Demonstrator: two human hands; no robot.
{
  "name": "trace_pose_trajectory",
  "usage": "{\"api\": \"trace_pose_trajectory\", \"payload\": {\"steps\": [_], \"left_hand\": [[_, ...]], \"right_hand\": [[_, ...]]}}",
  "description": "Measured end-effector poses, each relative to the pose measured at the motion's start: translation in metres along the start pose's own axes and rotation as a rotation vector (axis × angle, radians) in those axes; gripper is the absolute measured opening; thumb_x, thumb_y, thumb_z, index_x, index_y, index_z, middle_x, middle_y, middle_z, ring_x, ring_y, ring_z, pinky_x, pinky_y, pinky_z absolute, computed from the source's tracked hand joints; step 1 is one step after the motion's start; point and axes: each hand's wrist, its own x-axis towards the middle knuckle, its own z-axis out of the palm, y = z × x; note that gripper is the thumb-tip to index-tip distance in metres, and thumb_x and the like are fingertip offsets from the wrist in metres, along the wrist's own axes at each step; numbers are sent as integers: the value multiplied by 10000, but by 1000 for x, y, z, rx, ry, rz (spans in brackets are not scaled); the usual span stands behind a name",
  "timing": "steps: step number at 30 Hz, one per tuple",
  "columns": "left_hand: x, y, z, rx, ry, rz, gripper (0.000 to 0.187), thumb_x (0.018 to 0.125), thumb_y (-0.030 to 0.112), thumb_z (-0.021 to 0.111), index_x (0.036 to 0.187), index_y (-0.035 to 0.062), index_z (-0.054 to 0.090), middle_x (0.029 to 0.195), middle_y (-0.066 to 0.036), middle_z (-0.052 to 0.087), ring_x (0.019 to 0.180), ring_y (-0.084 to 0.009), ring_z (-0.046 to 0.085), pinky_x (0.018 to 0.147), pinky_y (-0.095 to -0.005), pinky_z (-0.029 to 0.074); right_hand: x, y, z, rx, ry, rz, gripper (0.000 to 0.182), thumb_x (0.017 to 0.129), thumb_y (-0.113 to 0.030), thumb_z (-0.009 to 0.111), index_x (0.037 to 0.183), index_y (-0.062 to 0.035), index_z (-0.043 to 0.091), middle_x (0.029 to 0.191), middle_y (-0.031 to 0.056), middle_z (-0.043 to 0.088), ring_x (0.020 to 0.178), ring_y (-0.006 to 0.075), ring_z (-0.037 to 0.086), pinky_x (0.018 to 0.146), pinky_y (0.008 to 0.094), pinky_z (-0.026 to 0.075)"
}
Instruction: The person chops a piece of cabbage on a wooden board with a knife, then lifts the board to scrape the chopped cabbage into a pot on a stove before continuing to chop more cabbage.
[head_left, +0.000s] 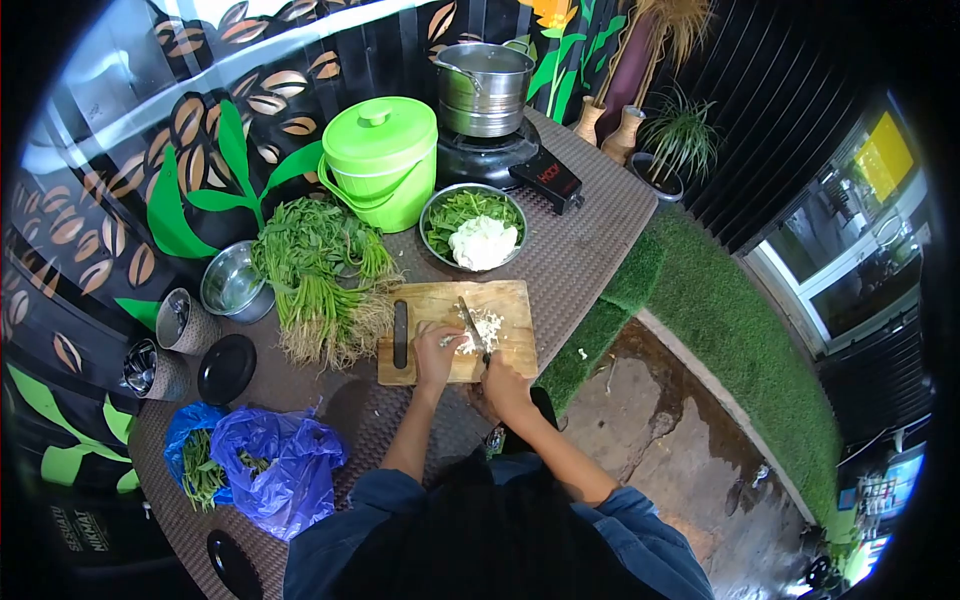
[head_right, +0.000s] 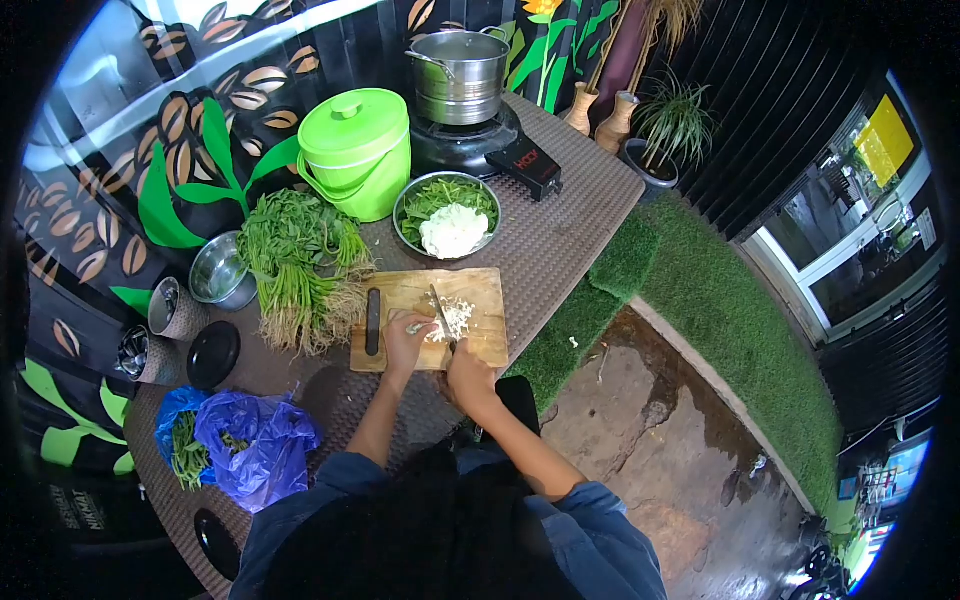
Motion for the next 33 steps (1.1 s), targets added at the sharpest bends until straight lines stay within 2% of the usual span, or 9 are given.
{"api": "trace_pose_trajectory", "payload": {"steps": [4, 10, 13, 15, 19, 22, 25, 29, 33], "left_hand": [[0, -1, 1, 49, -4, 9, 137, 689, 84, 782, 814, 44, 743, 795, -100, 681, 830, -241, 570, 734, -336, 464], [-5, 2, 3, 103, 36, 91, 140, 714, 66, 750, 850, 34, 746, 807, -98, 687, 827, -238, 560, 745, -334, 473], [-5, 0, 2, 86, 37, 103, 136, 712, 69, 737, 840, 24, 738, 813, -102, 680, 818, -247, 572, 725, -348, 478], [-3, -1, 0, 80, 28, 93, 133, 712, 69, 737, 839, 26, 739, 803, -102, 681, 800, -246, 576, 713, -345, 482], [-4, 3, -4, 39, 5, 4, 128, 708, 63, 741, 832, 29, 740, 784, -106, 683, 754, -241, 586, 683, -341, 489], [-3, 1, -3, 65, -5, -4, 125, 706, 55, 742, 828, 28, 739, 799, -106, 685, 775, -245, 585, 701, -340, 486], [-2, -5, 0, 47, 16, 101, 113, 708, 54, 739, 817, 27, 737, 803, -104, 685, 807, -257, 587, 723, -344, 483], [-2, -2, -1, 51, 4, 80, 105, 710, 48, 733, 812, 25, 733, 812, -104, 681, 833, -266, 582, 743, -350, 481], [-4, -3, 0, 54, 0, 83, 106, 709, 46, 724, 814, 31, 730, 824, -104, 673, 827, -269, 579, 736, -358, 482]], "right_hand": [[2, 1, 24, -9, 29, 92, 216, 901, -157, 459, 1039, 7, 431, 825, 275, 654, 819, 419, 664, 722, 500, 529], [21, 5, 6, -6, 56, -22, 264, 921, -225, 464, 1043, 8, 441, 778, 263, 655, 748, 405, 672, 671, 478, 543], [7, -5, -8, 80, -26, 37, 283, 902, -203, 487, 1058, 28, 436, 840, 295, 647, 806, 440, 655, 750, 517, 513], [1, -4, 18, 2, 106, 39, 275, 920, -233, 475, 1017, 23, 449, 756, 255, 656, 725, 392, 676, 652, 465, 550], [13, -4, 25, -33, 109, -21, 257, 912, -193, 476, 1016, 39, 442, 746, 254, 655, 726, 387, 678, 658, 470, 549], [22, -9, 4, 8, 56, 31, 217, 898, -146, 479, 1017, 32, 444, 745, 247, 658, 732, 383, 682, 670, 476, 548], [7, -13, -7, 7, 64, -14, 207, 896, -135, 474, 1015, 32, 445, 747, 250, 658, 734, 388, 681, 675, 482, 546], [7, -4, 30, -10, 96, 24, 212, 908, -151, 459, 1013, 32, 445, 753, 261, 653, 727, 406, 674, 677, 478, 545], [22, -9, 10, 32, 57, 20, 237, 907, -169, 473, 1021, 36, 447, 798, 266, 656, 770, 410, 672, 701, 474, 543]]}}
